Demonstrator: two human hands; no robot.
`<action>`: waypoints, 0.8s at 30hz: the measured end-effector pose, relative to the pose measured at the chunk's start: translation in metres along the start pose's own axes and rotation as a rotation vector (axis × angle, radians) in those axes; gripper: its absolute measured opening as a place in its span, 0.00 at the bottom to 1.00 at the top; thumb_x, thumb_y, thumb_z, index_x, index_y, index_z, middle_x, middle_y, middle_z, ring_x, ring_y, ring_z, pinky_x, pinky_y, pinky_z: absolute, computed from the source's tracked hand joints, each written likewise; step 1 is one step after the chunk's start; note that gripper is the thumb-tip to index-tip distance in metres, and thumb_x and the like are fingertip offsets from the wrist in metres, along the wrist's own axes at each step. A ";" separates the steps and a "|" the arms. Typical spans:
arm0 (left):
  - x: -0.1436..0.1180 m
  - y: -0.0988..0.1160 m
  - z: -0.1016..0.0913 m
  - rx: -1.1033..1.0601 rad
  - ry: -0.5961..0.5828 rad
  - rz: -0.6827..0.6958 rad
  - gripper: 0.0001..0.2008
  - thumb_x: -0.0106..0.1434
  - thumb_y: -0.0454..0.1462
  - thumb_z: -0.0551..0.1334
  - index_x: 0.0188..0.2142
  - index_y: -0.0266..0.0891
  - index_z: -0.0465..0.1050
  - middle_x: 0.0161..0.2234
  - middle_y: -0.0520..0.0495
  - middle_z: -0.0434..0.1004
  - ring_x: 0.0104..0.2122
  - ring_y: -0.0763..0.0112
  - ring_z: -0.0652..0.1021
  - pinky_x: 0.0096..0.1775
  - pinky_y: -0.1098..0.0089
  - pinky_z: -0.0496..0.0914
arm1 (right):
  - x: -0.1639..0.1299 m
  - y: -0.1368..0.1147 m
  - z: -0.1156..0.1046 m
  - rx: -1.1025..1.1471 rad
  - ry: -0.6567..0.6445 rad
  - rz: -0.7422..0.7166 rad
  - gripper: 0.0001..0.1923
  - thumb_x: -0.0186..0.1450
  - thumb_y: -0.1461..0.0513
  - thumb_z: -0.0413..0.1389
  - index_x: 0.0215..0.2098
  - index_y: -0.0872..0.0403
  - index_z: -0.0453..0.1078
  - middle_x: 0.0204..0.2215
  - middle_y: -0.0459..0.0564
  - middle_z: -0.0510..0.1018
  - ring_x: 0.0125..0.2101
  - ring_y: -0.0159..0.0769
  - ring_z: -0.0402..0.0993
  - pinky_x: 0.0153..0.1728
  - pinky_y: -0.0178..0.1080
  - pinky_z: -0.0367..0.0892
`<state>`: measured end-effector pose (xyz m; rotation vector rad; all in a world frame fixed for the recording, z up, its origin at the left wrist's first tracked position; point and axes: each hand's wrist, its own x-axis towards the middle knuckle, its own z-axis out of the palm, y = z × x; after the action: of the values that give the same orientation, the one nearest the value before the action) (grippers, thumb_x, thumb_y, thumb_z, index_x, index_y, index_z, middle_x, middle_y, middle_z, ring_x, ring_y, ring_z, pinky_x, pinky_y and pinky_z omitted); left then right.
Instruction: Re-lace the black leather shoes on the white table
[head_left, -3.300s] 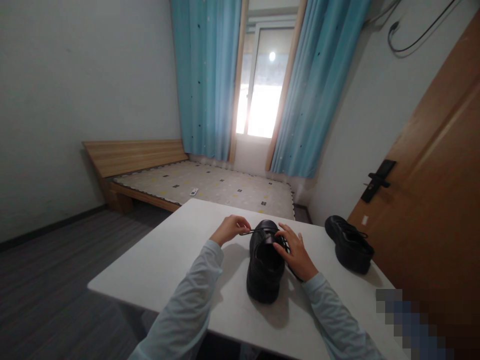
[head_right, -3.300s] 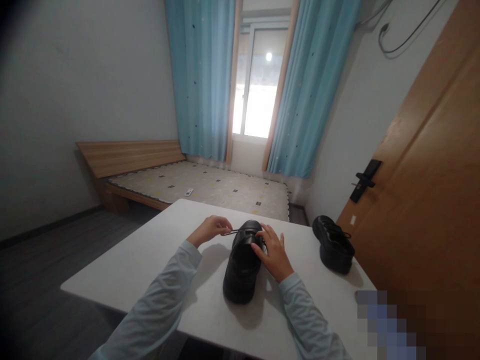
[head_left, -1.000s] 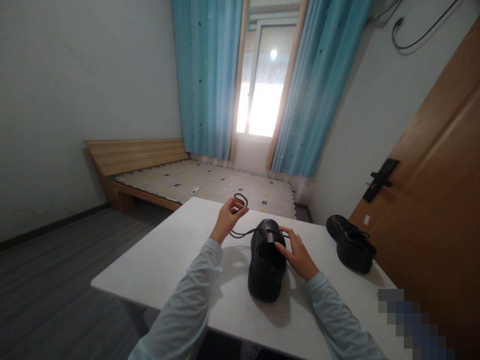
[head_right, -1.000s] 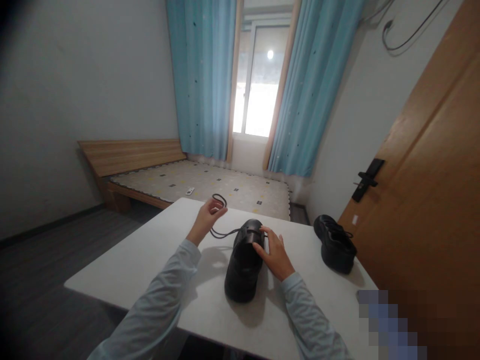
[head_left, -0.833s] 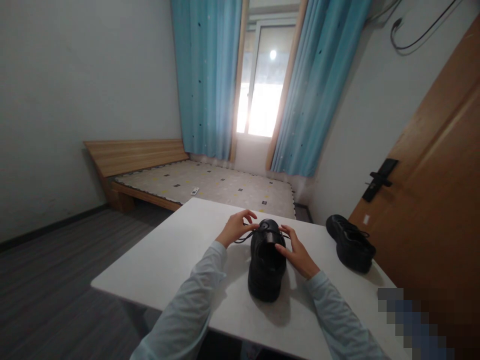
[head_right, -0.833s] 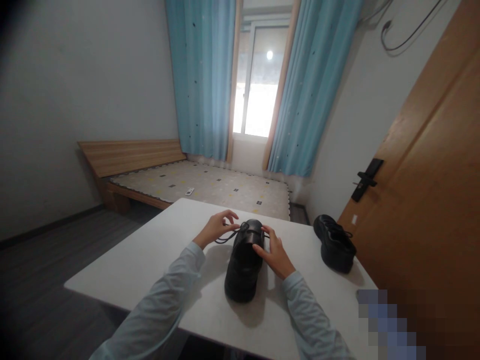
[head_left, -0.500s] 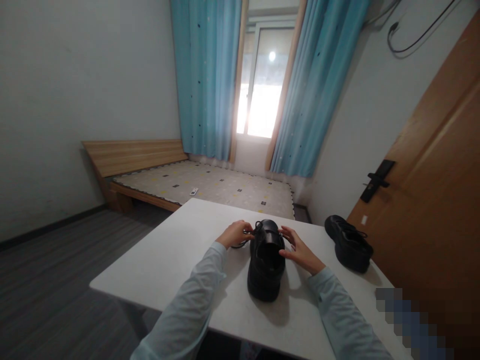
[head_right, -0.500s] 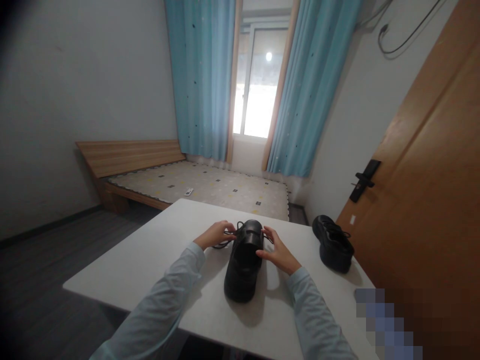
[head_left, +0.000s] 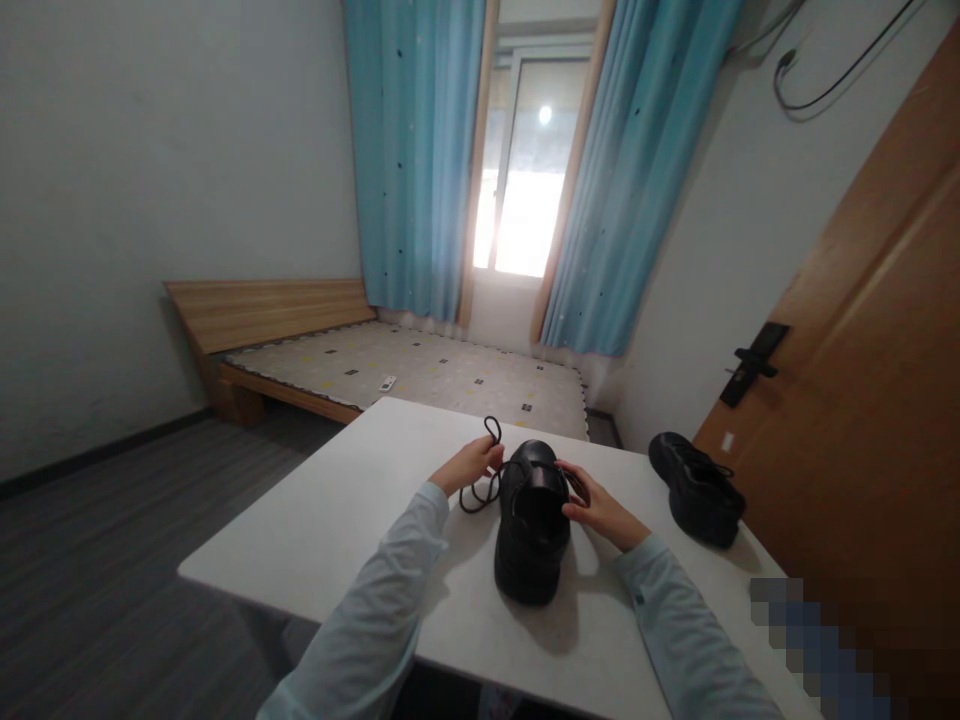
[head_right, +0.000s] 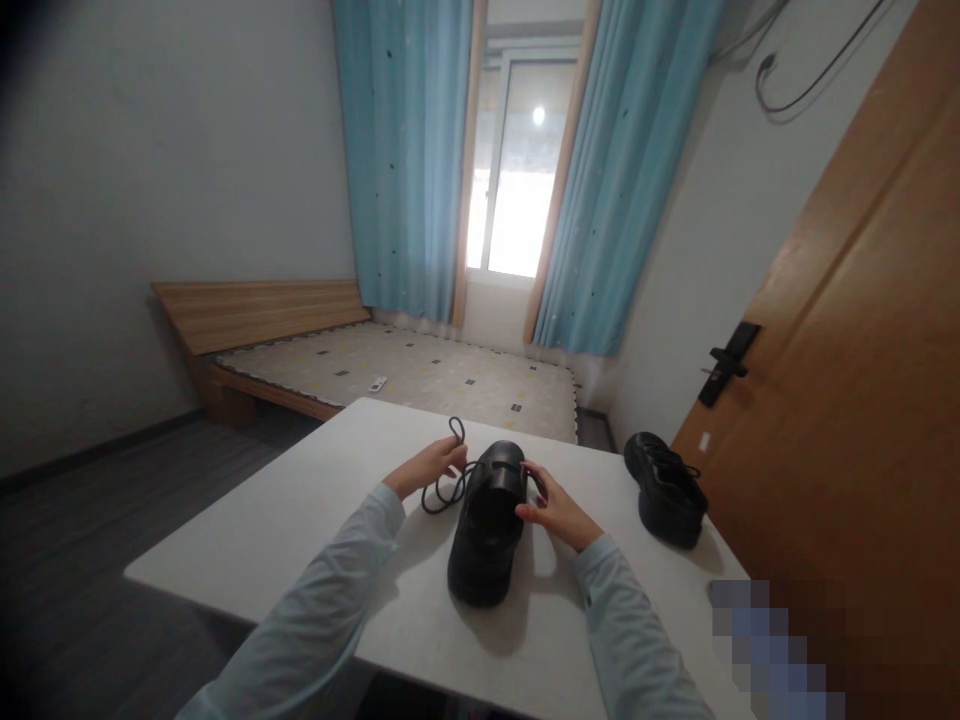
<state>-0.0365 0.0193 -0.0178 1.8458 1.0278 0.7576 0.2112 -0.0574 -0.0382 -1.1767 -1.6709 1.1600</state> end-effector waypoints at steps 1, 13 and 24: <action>0.000 0.000 0.002 -0.013 -0.004 -0.010 0.13 0.61 0.43 0.48 0.31 0.36 0.63 0.31 0.46 0.72 0.28 0.72 0.73 0.28 0.73 0.67 | 0.000 0.000 0.000 0.002 0.000 -0.002 0.42 0.46 0.48 0.64 0.56 0.47 0.55 0.62 0.55 0.52 0.62 0.47 0.44 0.57 0.53 0.49; -0.004 0.004 -0.003 0.292 0.032 0.117 0.19 0.57 0.47 0.53 0.29 0.35 0.74 0.25 0.48 0.73 0.27 0.70 0.71 0.30 0.72 0.63 | -0.002 -0.005 0.002 -0.004 0.017 0.012 0.42 0.46 0.48 0.64 0.56 0.46 0.56 0.62 0.56 0.52 0.62 0.49 0.44 0.56 0.54 0.50; -0.004 0.004 -0.014 0.069 0.360 -0.016 0.21 0.56 0.47 0.50 0.31 0.33 0.74 0.21 0.50 0.67 0.22 0.73 0.67 0.26 0.73 0.60 | -0.004 -0.007 0.002 -0.013 0.019 0.038 0.43 0.45 0.47 0.64 0.55 0.47 0.55 0.63 0.58 0.50 0.63 0.49 0.40 0.56 0.55 0.50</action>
<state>-0.0484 0.0200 -0.0082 1.7938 1.3073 1.0830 0.2086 -0.0627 -0.0325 -1.2287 -1.6514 1.1592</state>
